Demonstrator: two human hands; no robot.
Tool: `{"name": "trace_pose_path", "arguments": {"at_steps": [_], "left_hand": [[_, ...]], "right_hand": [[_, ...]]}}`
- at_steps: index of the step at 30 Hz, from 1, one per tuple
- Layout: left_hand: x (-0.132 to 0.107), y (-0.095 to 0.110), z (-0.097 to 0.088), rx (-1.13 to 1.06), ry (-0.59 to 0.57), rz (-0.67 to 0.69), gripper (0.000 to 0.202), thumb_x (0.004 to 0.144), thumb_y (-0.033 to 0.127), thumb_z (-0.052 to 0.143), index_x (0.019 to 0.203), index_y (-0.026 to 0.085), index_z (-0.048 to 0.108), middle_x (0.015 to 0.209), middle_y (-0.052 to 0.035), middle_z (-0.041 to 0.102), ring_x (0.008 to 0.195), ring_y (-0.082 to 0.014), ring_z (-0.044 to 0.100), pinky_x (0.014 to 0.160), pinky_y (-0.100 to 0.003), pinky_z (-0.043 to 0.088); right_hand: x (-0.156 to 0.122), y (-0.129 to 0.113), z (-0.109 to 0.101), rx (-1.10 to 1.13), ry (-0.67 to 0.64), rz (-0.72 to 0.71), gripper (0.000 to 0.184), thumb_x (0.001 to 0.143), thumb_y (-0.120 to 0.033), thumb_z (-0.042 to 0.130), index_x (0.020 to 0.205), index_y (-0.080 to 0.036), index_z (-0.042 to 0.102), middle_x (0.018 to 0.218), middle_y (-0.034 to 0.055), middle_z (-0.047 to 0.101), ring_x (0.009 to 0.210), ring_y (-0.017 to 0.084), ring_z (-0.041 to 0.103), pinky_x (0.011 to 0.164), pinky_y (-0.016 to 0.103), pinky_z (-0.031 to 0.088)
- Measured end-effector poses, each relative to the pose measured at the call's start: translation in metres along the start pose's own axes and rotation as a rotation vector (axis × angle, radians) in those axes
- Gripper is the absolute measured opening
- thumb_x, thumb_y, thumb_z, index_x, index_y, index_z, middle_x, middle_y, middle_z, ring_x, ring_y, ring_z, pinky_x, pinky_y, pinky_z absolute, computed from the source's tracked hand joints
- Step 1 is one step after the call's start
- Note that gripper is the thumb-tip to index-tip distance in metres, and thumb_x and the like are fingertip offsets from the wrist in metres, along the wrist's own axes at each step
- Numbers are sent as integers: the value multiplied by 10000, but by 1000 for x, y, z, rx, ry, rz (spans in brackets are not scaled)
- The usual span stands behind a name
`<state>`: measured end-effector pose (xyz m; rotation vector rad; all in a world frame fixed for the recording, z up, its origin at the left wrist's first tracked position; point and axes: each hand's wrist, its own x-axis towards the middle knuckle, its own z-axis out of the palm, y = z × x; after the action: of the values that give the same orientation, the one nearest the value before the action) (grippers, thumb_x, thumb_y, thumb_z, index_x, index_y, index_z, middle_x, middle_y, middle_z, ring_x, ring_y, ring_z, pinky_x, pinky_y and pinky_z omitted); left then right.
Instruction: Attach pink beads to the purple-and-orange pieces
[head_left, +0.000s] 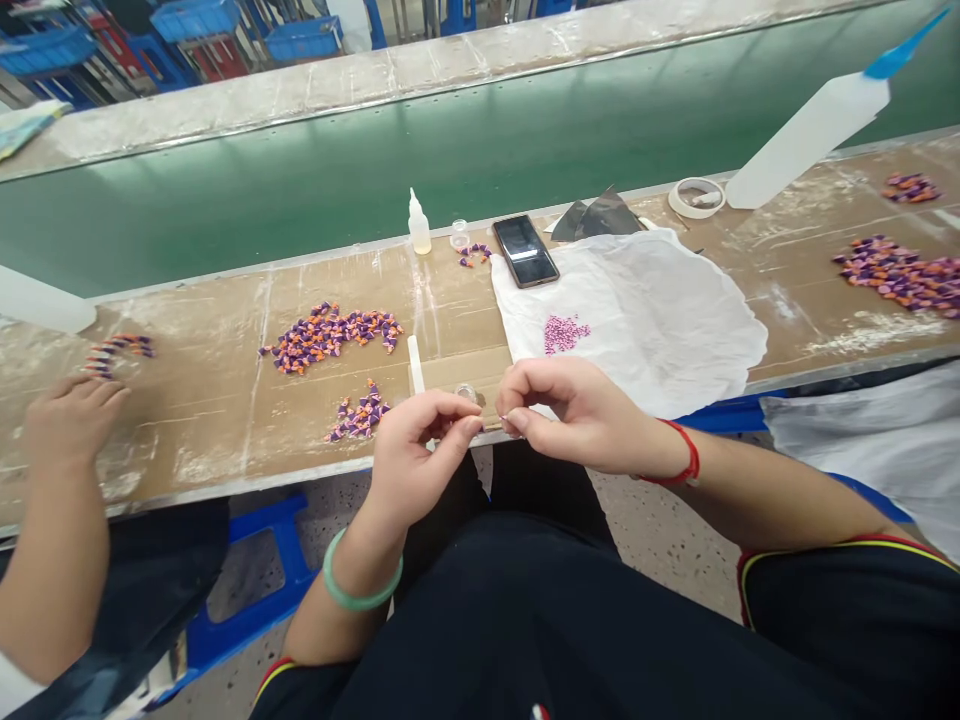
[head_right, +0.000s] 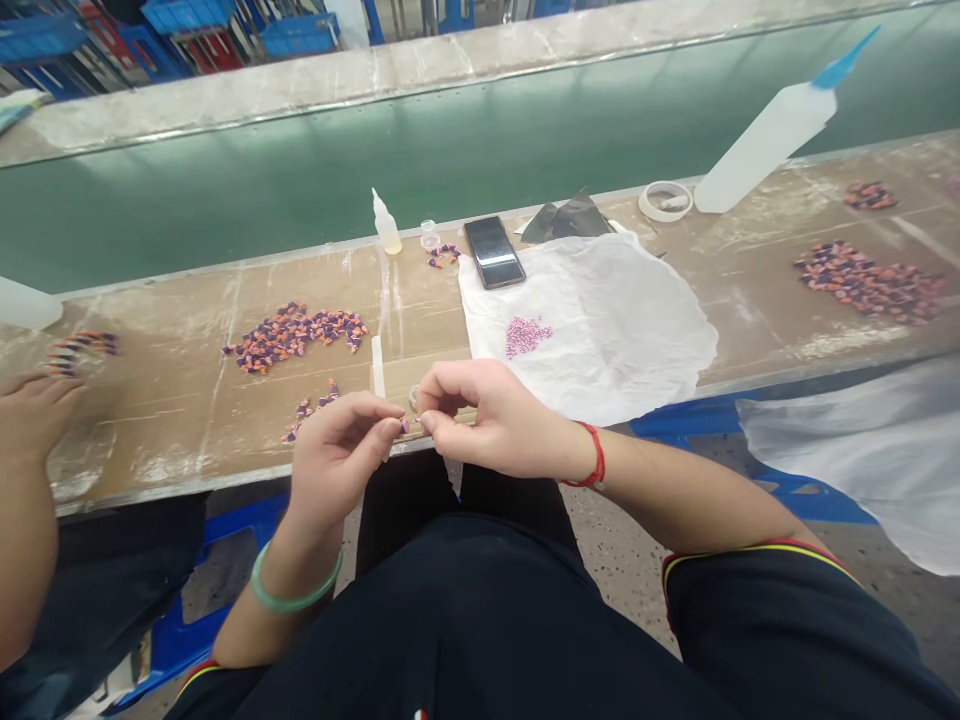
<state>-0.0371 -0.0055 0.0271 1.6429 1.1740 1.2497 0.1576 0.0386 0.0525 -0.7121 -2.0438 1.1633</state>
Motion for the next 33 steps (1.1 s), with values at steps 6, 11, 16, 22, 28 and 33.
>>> {"name": "trace_pose_path", "arguments": {"at_steps": [6, 11, 16, 22, 28, 33], "left_hand": [[-16, -35, -15, -251, -21, -332, 114, 738, 261, 790, 756, 163, 736, 639, -22, 705, 484, -107, 609, 464, -198, 501], [-29, -55, -18, -315, -41, -543, 158, 711, 264, 791, 758, 150, 691, 610, -9, 674, 487, -99, 608, 470, -185, 508], [-30, -65, -20, -341, -56, -577, 163, 710, 261, 770, 776, 146, 676, 572, 17, 634, 460, -72, 562, 468, -168, 472], [-27, -70, -24, -363, -16, -579, 169, 692, 264, 789, 761, 147, 689, 550, 17, 630, 449, -74, 554, 463, -177, 466], [-27, -70, -23, -441, 40, -564, 188, 667, 250, 838, 735, 147, 697, 580, 0, 680, 486, -92, 627, 466, -166, 503], [-21, -60, -18, -563, 167, -542, 295, 620, 323, 905, 724, 145, 694, 629, -18, 732, 513, -117, 687, 473, -172, 558]], "right_hand": [[24, 40, -8, -351, -249, 28, 119, 777, -140, 517, 675, -188, 480, 605, -27, 523, 558, 89, 446, 550, 218, 340], [48, 63, 0, -623, -465, 116, 201, 718, -103, 525, 642, -206, 369, 604, -29, 451, 578, 102, 366, 570, 240, 269], [66, 63, 7, -787, -574, 116, 202, 749, -118, 531, 647, -206, 381, 597, -32, 402, 561, 108, 303, 557, 251, 233], [76, 57, 14, -918, -691, 117, 169, 781, -124, 525, 657, -198, 438, 587, -18, 421, 561, 122, 278, 553, 270, 215], [78, 55, 11, -894, -682, 150, 202, 765, -121, 532, 646, -203, 391, 588, -27, 399, 557, 113, 286, 551, 265, 220], [69, 54, 2, -642, -519, 144, 211, 744, -164, 556, 622, -203, 389, 564, -40, 426, 530, 93, 328, 533, 247, 248]]}}
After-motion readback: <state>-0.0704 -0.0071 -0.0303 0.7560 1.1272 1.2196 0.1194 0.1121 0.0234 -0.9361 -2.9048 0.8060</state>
